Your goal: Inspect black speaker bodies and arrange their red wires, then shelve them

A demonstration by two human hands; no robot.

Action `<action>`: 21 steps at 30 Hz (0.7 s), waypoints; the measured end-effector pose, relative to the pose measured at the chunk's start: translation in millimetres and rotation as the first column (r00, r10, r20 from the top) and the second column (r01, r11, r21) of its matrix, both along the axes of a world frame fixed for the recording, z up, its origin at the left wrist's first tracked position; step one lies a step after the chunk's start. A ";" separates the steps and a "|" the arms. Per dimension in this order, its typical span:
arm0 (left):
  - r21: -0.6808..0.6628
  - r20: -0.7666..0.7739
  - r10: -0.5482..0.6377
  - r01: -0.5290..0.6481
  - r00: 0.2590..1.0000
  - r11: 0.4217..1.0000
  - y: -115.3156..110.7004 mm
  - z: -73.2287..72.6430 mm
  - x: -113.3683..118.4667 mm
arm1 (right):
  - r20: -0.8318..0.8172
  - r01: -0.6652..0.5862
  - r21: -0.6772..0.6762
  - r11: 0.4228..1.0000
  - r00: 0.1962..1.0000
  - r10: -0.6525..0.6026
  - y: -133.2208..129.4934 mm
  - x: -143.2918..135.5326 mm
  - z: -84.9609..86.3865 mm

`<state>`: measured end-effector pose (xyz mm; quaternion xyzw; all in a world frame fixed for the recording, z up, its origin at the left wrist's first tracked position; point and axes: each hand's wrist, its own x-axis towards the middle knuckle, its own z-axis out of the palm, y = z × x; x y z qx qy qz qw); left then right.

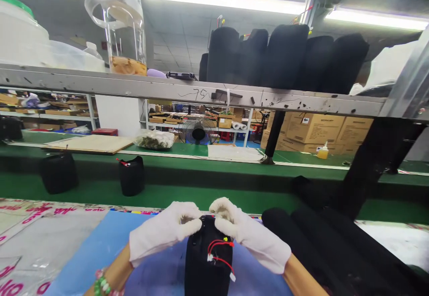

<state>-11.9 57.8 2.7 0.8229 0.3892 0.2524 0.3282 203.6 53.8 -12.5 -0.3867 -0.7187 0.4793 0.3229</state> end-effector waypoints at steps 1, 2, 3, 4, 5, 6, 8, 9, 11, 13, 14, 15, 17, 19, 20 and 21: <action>0.030 -0.011 0.026 -0.025 1.000 0.999 2.5 -1.9 3.6 | 0.022 0.004 0.037 0.999 1.000 -0.005 -0.8 -1.4 1.4; 0.058 -0.019 0.057 -0.056 0.998 0.997 4.6 -4.4 7.0 | 0.053 0.002 0.074 0.997 0.999 -0.006 -1.8 -2.4 2.6; 0.083 -0.022 0.087 -0.085 0.996 0.993 6.1 -7.1 10.0 | 0.084 -0.002 0.107 0.994 0.996 -0.007 -3.1 -2.9 4.0; 0.105 -0.023 0.114 -0.111 0.993 0.988 7.1 -9.7 12.4 | 0.124 -0.011 0.139 0.990 0.992 -0.006 -4.3 -3.1 5.7; 0.122 -0.022 0.133 -0.130 0.991 0.984 7.6 -11.6 13.7 | 0.178 -0.028 0.173 0.985 0.984 -0.003 -5.5 -3.2 8.0; 0.131 -0.019 0.141 -0.137 0.990 0.982 7.4 -12.4 13.7 | 0.244 -0.054 0.203 0.978 0.970 0.002 -6.5 -3.2 11.1; 0.125 -0.021 0.116 -0.113 0.993 0.986 5.2 -9.8 9.8 | 0.383 -0.117 0.248 0.962 0.924 0.014 -8.1 -3.9 19.2; 0.110 -0.028 0.079 -0.075 0.996 0.991 3.2 -6.6 6.5 | 0.444 -0.147 0.269 0.952 0.896 0.013 -8.7 -4.7 23.6; 0.030 -0.035 -0.018 0.019 0.999 0.999 -1.6 0.9 -0.2 | 0.514 -0.173 0.302 0.938 0.858 -0.008 -10.1 -6.8 31.4; -0.040 -0.021 -0.073 0.072 0.997 0.997 -5.3 5.6 -3.4 | 0.545 -0.175 0.329 0.928 0.837 -0.035 -12.1 -9.1 35.4; -0.042 -0.012 -0.070 0.069 0.998 0.997 -5.9 5.6 -3.2 | 0.553 -0.175 0.336 0.926 0.832 -0.043 -13.6 -10.1 35.7; -0.025 -0.009 -0.058 0.058 0.998 0.998 -5.5 4.0 -1.9 | 0.555 -0.171 0.344 0.923 0.830 -0.053 -15.3 -11.1 35.1; 0.062 -0.032 -0.049 0.051 0.998 0.997 -2.4 -2.2 1.9 | 0.553 -0.135 0.383 0.914 0.826 -0.110 -19.3 -12.4 32.8; 0.140 -0.070 -0.051 0.060 0.996 0.988 1.4 -8.6 5.2 | 0.533 -0.053 0.441 0.896 0.818 -0.214 -23.0 -11.7 32.1; 0.181 -0.089 -0.047 0.063 0.995 0.981 2.7 -10.9 6.1 | 0.518 -0.019 0.436 0.900 0.822 -0.234 -24.2 -10.0 33.2; 0.219 -0.103 -0.041 0.063 0.994 0.974 3.2 -12.3 6.6 | 0.494 0.006 0.386 0.923 0.843 -0.212 -24.8 -7.3 35.3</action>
